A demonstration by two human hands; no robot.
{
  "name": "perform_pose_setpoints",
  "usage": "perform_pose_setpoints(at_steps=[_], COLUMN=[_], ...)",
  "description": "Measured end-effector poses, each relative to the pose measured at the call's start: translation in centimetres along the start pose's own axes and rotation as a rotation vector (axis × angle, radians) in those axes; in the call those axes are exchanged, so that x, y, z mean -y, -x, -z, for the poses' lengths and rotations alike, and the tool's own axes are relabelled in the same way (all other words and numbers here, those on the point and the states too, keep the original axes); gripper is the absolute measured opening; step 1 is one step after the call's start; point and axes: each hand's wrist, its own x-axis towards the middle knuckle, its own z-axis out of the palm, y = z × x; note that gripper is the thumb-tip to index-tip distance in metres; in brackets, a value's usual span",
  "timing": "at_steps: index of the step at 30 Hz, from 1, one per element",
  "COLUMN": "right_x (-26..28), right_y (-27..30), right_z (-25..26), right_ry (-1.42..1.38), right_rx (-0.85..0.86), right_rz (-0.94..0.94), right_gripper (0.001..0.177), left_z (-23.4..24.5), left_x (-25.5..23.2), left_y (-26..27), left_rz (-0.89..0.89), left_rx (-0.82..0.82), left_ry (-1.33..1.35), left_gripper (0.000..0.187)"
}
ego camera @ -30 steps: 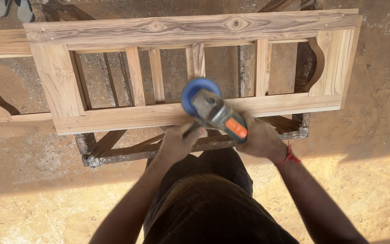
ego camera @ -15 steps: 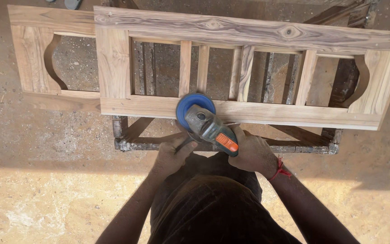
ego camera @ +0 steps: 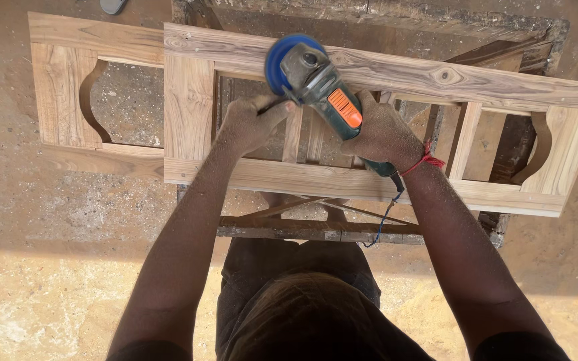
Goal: The person uses an angle grinder with a sanding disc to smooth the surface of a wooden headboard frame. They systematically move the tool across the flat surfaces and edges of the frame, which is resting on a workbench, to remove roughness and prepare the wood.
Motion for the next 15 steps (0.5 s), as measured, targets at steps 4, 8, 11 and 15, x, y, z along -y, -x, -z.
perform_pose_setpoints(at_steps=[4,8,11,15], right_x=[-0.8,-0.8,-0.8,-0.7], right_y=[1.0,4.3,6.8,10.3], right_z=[-0.6,-2.8,-4.6,-6.8], right_ry=[0.029,0.001,0.044,0.085], right_rx=[-0.017,0.109,0.226,0.275], right_rz=[0.054,-0.001,-0.019,-0.03], right_gripper=[0.085,0.079,0.084,0.082], left_z=[-0.9,-3.9,-6.5,-8.8], left_x=[0.0,3.3,5.6,6.8], left_y=[0.8,5.9,10.2,15.0], left_rz=[0.071,0.027,0.025,0.012], left_rx=[0.049,0.035,0.022,-0.015], left_ry=[-0.064,0.055,0.159,0.201], left_gripper=[0.046,0.042,0.038,0.034])
